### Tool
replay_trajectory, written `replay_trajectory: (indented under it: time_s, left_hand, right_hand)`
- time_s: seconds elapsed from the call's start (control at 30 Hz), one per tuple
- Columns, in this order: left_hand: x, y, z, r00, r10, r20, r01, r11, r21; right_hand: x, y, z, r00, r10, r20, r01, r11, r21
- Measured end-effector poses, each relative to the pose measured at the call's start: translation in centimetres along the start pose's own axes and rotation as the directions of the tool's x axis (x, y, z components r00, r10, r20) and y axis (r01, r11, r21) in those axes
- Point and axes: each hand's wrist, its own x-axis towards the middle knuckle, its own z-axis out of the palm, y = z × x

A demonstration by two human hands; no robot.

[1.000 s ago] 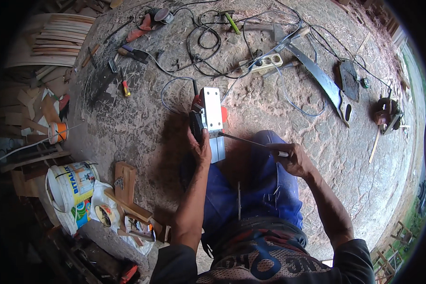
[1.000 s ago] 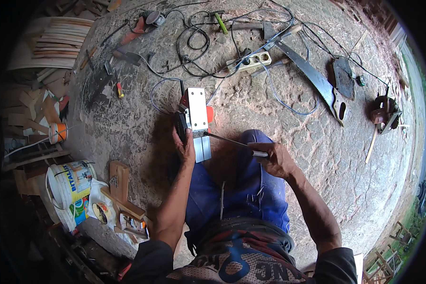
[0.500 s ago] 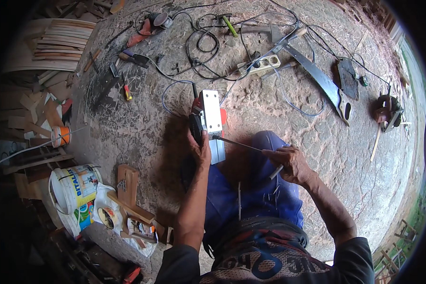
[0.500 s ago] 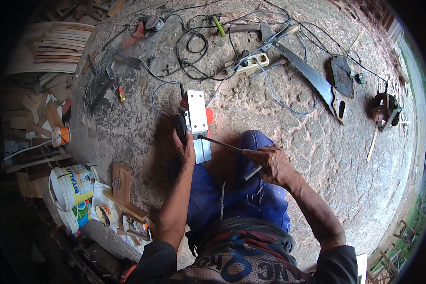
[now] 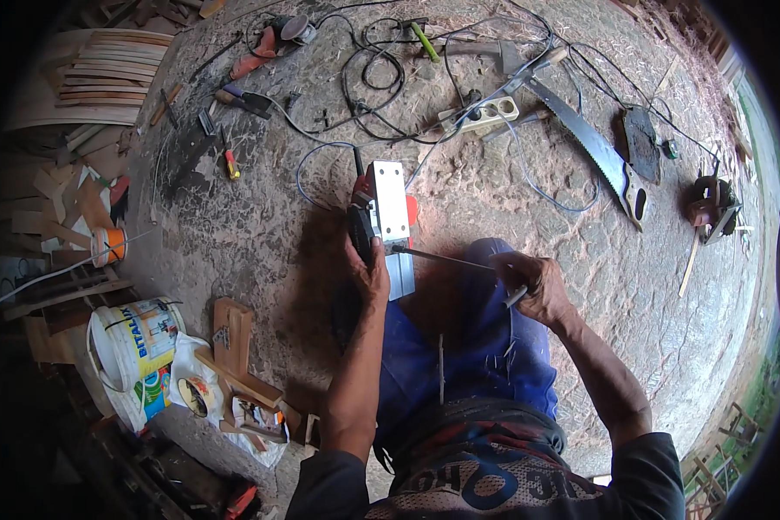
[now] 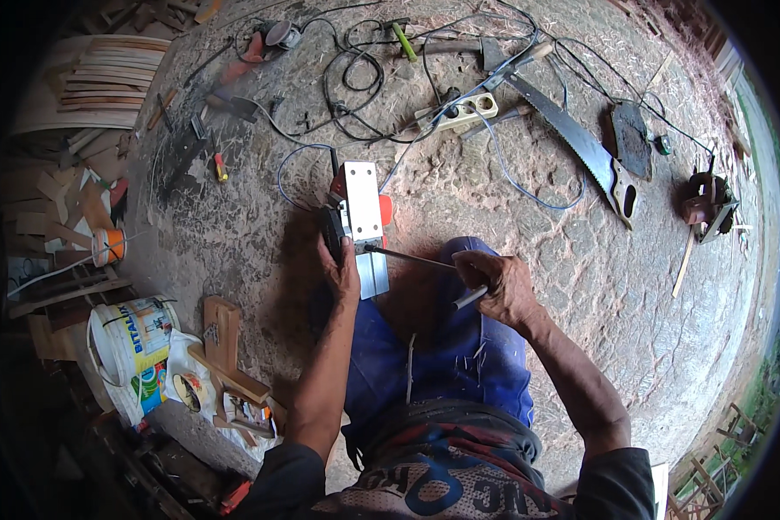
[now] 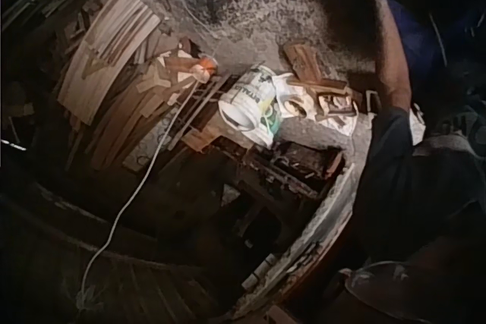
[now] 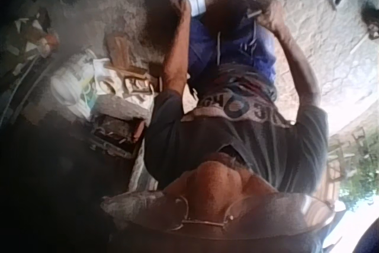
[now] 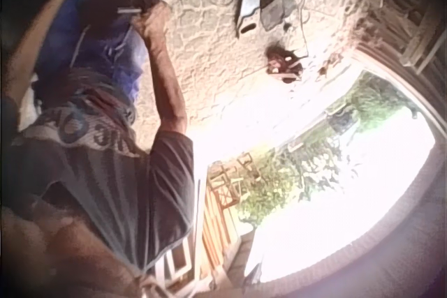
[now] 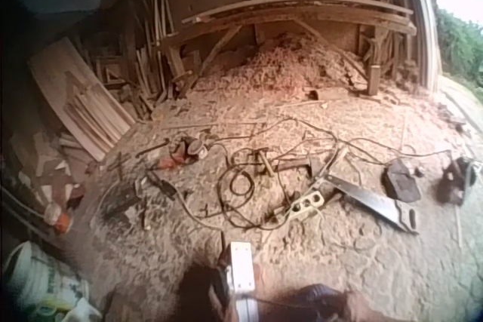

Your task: The person works on an electric planer, using a tool to turn a screw and handling a small component by hand.

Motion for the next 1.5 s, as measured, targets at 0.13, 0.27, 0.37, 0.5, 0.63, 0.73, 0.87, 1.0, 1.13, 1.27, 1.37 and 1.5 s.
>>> replay_trajectory:
  time_s: [0.13, 0.27, 0.37, 0.5, 0.63, 0.73, 0.87, 1.0, 1.13, 1.27, 1.37, 1.5]
  left_hand:
    - [-0.1, 0.0, 0.1, 1.0, 0.002, -0.024, -0.001, 1.0, 0.021]
    - [-0.1, 0.6, 0.5, 0.999, 0.03, -0.032, -0.031, 0.999, -0.037]
    - [-0.1, 0.8, 0.1, 0.999, 0.034, 0.006, -0.033, 0.997, -0.072]
    - [0.0, 0.9, 0.0, 1.0, -0.01, -0.014, 0.01, 0.998, -0.064]
    - [-0.1, 1.6, 0.0, 1.0, -0.017, -0.012, 0.016, 0.995, -0.097]
    - [0.1, 1.1, 0.1, 1.0, -0.004, -0.019, 0.002, 0.997, -0.084]
    - [0.1, 0.9, 0.2, 1.0, -0.009, -0.023, 0.006, 0.995, -0.104]
    - [0.1, 1.1, 0.3, 1.0, 0.002, -0.026, -0.006, 0.991, -0.135]
    - [0.2, 0.2, 0.2, 0.998, 0.049, -0.037, -0.051, 0.997, -0.058]
    - [0.3, -1.0, 0.1, 0.996, 0.068, -0.061, -0.059, 0.988, 0.14]
    - [0.3, -2.6, 0.4, 0.994, 0.05, -0.092, -0.041, 0.994, 0.103]
    - [0.3, -1.8, 0.3, 0.996, 0.036, -0.079, -0.027, 0.992, 0.121]
  right_hand:
    - [0.4, -0.8, 0.9, 0.979, 0.169, -0.111, -0.166, 0.985, 0.043]
    - [0.2, 1.5, 1.8, 0.958, 0.253, -0.137, -0.232, 0.96, 0.155]
    - [-0.4, 1.3, 1.4, 0.983, 0.18, 0.024, -0.181, 0.955, 0.235]
    - [-1.4, -1.3, -0.6, 0.991, -0.068, 0.116, 0.066, 0.998, 0.018]
    - [-2.1, -0.8, -0.3, 0.966, -0.245, 0.082, 0.253, 0.962, -0.105]
    - [-2.2, -1.0, -0.5, 0.964, -0.258, 0.066, 0.263, 0.96, -0.094]
    - [-2.2, -0.7, -0.6, 0.966, -0.235, 0.108, 0.242, 0.968, -0.063]
    - [-1.9, -0.8, -0.4, 0.964, -0.25, 0.096, 0.255, 0.966, -0.047]
    - [-1.2, -1.1, -1.1, 0.953, -0.25, 0.173, 0.277, 0.948, -0.155]
    - [0.3, -1.1, -2.8, 0.887, -0.365, 0.283, 0.449, 0.823, -0.348]
    - [1.3, -0.7, -3.5, 0.848, -0.435, 0.303, 0.521, 0.787, -0.33]
    - [1.8, 0.3, -3.3, 0.852, -0.45, 0.268, 0.515, 0.811, -0.278]
